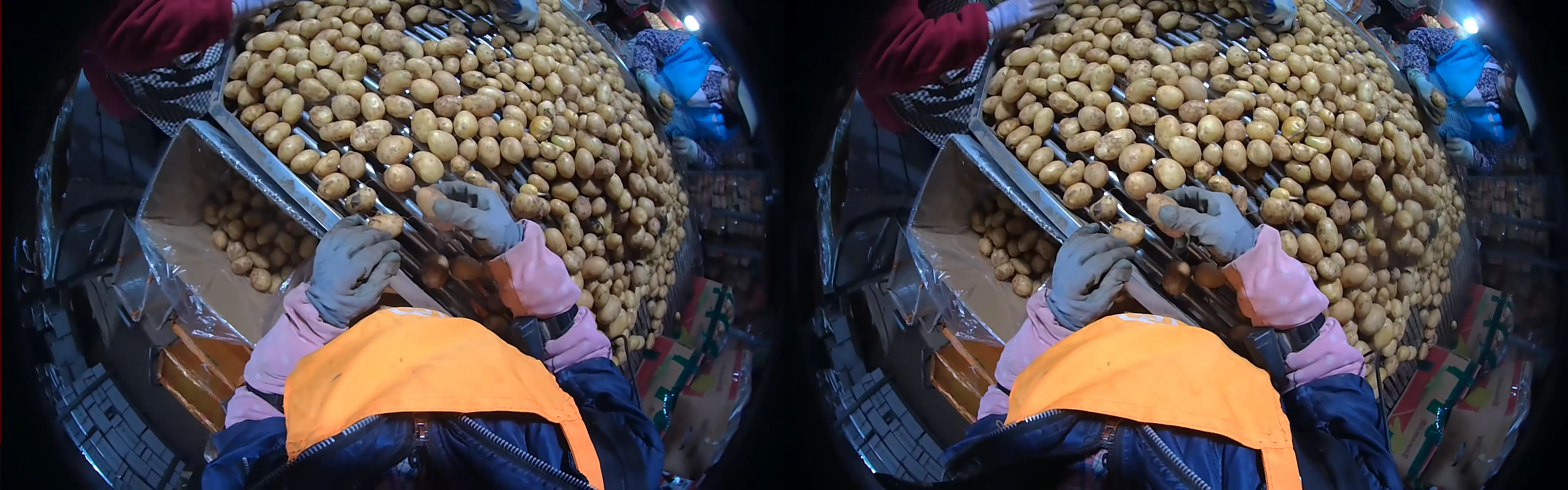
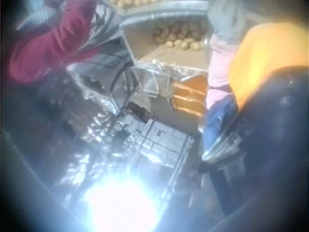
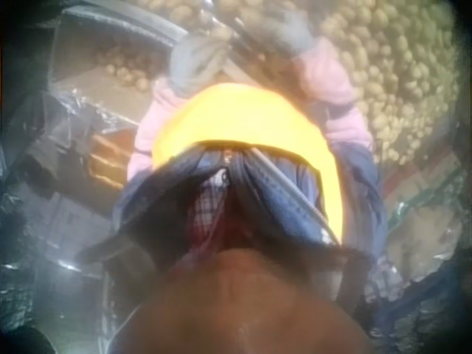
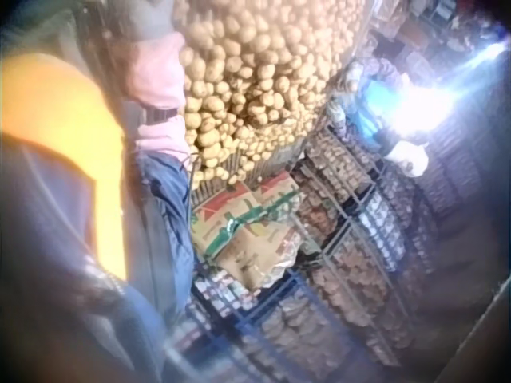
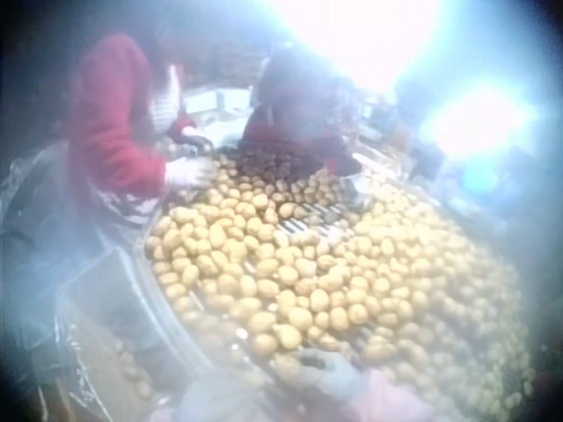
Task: Sorting and inspecting potatoes on a processing line in a warehouse.
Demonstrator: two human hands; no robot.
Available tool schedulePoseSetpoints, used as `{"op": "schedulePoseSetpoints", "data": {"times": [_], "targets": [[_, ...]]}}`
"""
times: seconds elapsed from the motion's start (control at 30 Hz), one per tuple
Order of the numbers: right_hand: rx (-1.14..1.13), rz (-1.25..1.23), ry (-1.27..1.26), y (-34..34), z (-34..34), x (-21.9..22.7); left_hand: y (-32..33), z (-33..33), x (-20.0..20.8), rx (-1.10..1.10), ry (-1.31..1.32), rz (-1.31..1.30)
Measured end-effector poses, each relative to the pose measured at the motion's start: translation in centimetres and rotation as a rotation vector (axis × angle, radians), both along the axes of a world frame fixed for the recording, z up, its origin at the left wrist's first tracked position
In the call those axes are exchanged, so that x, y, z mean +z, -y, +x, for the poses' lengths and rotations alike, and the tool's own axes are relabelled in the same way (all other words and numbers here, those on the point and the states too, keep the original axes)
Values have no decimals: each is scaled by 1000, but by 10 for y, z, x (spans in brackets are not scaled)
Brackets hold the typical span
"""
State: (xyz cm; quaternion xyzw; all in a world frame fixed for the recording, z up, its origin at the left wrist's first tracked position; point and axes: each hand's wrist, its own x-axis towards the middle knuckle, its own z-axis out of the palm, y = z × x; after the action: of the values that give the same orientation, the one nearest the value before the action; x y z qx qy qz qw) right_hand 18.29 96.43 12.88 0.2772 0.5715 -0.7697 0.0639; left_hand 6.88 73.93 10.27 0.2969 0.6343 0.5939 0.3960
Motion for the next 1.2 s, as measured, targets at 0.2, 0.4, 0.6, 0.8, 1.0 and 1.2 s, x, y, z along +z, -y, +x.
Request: {"op": "schedulePoseSetpoints", "data": {"times": [0.2,0.4,0.6,0.8,1.0,1.2], "targets": [[-147,-504,-122,13,6,-5,-4,-2,0,9,6,14],[61,199,-199,13,-2,7,0,-7,-1,62,21,14],[67,1147,-219,-16,-12,18,14,-14,-7,179,55,-4],[563,1529,-129,27,-12,-3,25,-16,-11,249,82,-16],[130,356,-72,21,-2,-10,31,-9,-2,254,69,23],[159,61,52,40,-19,31,18,16,18,172,99,252]]}}
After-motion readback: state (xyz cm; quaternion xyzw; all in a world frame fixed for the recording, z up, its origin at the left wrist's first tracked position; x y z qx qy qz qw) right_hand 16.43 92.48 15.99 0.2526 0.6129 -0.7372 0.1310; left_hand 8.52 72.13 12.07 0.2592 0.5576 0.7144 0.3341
